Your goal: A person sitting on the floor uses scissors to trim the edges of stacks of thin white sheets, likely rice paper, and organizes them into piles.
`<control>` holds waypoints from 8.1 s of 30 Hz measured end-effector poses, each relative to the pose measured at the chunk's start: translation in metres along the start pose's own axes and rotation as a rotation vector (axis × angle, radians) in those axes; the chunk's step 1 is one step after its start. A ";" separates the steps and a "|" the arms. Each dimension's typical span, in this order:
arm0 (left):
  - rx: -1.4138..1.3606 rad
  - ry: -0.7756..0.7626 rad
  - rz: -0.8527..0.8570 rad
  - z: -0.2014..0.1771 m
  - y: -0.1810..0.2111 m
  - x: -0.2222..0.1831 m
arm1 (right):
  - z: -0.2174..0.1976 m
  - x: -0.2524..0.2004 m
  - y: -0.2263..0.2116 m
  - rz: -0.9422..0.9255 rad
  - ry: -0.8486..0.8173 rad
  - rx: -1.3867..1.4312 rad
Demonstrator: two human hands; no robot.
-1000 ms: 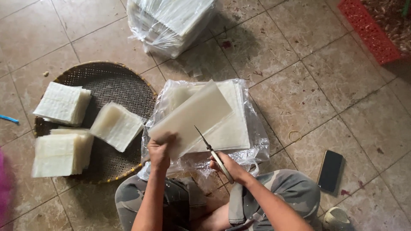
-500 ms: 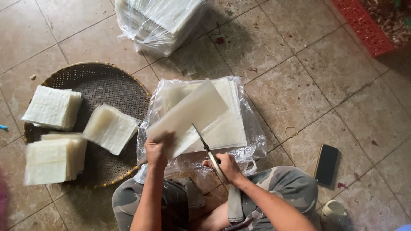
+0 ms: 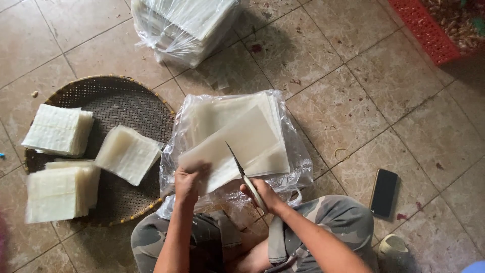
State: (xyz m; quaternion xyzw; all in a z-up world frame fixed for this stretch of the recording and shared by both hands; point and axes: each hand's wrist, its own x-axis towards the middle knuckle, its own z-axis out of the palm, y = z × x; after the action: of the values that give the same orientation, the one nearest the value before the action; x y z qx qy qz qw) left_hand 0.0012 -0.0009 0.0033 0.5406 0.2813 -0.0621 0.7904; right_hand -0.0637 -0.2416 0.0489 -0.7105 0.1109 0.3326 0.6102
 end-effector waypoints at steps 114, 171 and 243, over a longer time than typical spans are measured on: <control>0.924 0.797 0.313 -0.137 0.085 0.083 | -0.074 0.066 -0.022 0.083 0.790 -0.390; -0.264 -0.227 0.270 -0.023 0.084 0.014 | -0.049 -0.047 0.042 -0.195 0.031 0.612; -0.104 -0.217 0.100 0.028 0.020 -0.011 | -0.002 -0.025 -0.003 0.071 0.159 0.395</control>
State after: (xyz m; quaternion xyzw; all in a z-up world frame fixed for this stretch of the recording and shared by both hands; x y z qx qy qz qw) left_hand 0.0106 -0.0196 0.0324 0.5025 0.1694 -0.0660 0.8453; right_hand -0.0804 -0.2487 0.0671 -0.5967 0.2469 0.2686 0.7147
